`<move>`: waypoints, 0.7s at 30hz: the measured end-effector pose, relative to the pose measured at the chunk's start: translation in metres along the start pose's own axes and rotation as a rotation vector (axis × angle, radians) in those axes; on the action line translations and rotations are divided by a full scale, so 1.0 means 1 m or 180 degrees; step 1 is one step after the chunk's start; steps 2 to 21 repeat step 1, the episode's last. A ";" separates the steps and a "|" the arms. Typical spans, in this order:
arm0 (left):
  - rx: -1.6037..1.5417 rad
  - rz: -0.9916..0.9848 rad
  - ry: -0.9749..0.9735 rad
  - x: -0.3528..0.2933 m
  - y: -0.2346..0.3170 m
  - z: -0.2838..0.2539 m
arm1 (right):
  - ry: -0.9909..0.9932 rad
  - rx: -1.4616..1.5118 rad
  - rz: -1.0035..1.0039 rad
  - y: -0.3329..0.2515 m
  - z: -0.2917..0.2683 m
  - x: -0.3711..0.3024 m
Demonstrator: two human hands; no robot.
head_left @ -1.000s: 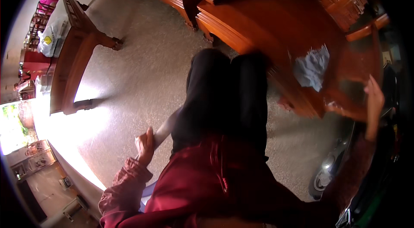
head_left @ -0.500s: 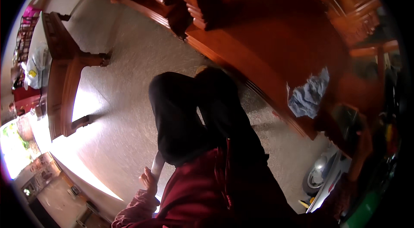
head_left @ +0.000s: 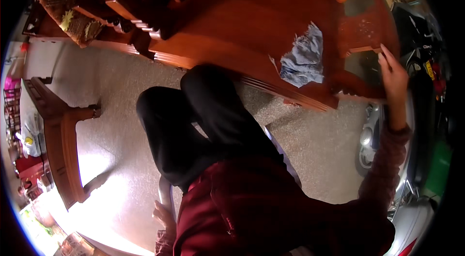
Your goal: The person wipes a wooden bench and a chair with a cloth, moves cushions, and shifts a small plastic stool.
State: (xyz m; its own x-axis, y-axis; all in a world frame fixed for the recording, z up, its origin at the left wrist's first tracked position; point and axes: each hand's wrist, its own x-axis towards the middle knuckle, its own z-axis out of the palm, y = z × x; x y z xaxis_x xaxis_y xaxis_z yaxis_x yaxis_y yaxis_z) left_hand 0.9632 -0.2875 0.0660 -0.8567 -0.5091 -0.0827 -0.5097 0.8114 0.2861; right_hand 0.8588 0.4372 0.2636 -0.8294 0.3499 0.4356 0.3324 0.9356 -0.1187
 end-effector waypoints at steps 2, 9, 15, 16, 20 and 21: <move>-0.0033 0.0022 0.0033 0.011 -0.026 -0.009 | 0.0288 -0.0447 -0.0534 0.001 0.006 0.001; -0.0033 0.0022 0.0033 0.011 -0.026 -0.009 | 0.0288 -0.0447 -0.0534 0.001 0.006 0.001; -0.0033 0.0022 0.0033 0.011 -0.026 -0.009 | 0.0288 -0.0447 -0.0534 0.001 0.006 0.001; -0.0033 0.0022 0.0033 0.011 -0.026 -0.009 | 0.0288 -0.0447 -0.0534 0.001 0.006 0.001; -0.0033 0.0022 0.0033 0.011 -0.026 -0.009 | 0.0288 -0.0447 -0.0534 0.001 0.006 0.001; -0.0033 0.0022 0.0033 0.011 -0.026 -0.009 | 0.0288 -0.0447 -0.0534 0.001 0.006 0.001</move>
